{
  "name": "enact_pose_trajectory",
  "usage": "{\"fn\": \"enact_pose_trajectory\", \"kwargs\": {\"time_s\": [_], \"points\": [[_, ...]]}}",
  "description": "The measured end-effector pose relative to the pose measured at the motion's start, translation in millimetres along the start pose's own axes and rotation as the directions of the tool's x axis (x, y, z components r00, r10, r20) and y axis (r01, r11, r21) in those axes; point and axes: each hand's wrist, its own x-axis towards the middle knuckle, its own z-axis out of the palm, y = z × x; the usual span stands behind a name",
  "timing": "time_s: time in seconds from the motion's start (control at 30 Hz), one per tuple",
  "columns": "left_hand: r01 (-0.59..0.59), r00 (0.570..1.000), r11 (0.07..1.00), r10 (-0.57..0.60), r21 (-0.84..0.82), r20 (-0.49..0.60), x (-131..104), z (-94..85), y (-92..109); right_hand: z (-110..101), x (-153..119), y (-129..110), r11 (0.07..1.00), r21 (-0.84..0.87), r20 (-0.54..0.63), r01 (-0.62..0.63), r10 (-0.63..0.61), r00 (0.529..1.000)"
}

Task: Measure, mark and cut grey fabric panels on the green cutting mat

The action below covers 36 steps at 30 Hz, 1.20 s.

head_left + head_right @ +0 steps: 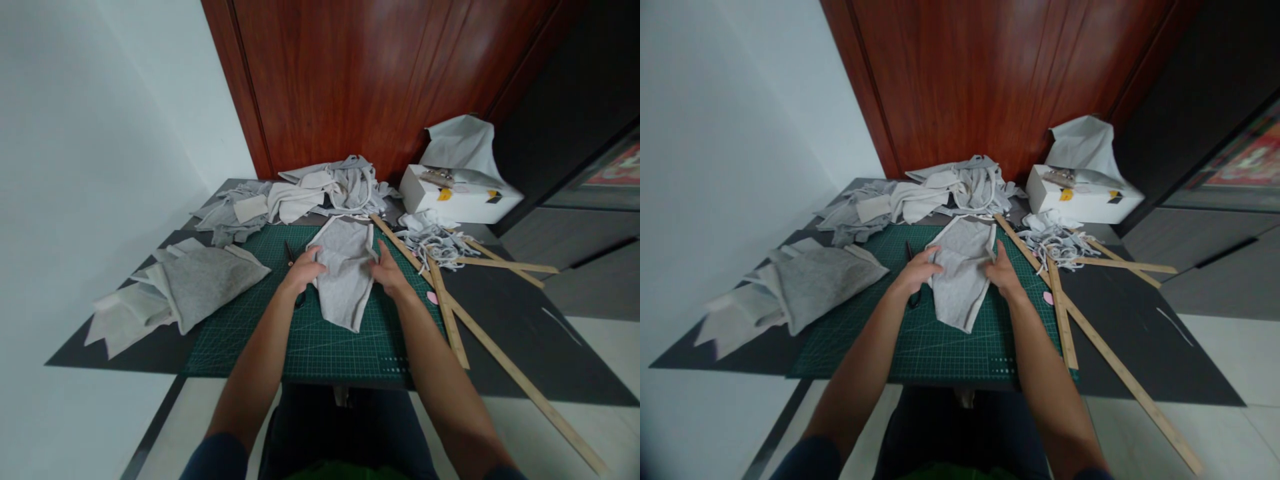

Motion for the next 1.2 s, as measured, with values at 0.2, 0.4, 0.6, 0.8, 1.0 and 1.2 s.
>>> {"fn": "enact_pose_trajectory", "kwargs": {"time_s": [0.2, 0.4, 0.6, 0.8, 1.0, 1.2], "points": [[0.044, 0.995, 0.972, -0.064, 0.231, 0.079, -6, -17.7, 8, -18, 8, -4, 0.887, -0.462, -0.193, -0.012, -0.087, 0.977], [0.205, 0.950, 0.946, -0.254, 0.252, 0.181, -11, -30.9, 5, -31, 2, -10, 0.699, -0.709, -0.185, -0.095, -0.055, 0.981], [-0.150, 0.972, 0.811, 0.226, 0.566, -0.067, -16, -1.2, 11, 3, -17, -35, 0.613, -0.787, -0.111, 0.064, -0.243, 0.964], [-0.438, 0.893, 0.683, 0.405, 0.585, 0.196, -23, 60.7, -4, 35, -32, -35, 0.649, -0.751, 0.040, 0.121, -0.138, 0.990], [-0.415, 0.890, 0.594, 0.423, 0.689, 0.171, -26, 72.6, -25, 31, -28, -22, 0.591, -0.775, 0.068, 0.224, -0.275, 0.959], [-0.349, 0.927, 0.579, 0.330, 0.737, 0.180, -35, 53.3, -29, 18, -59, -12, 0.498, -0.819, 0.121, 0.283, -0.332, 0.935]]}}
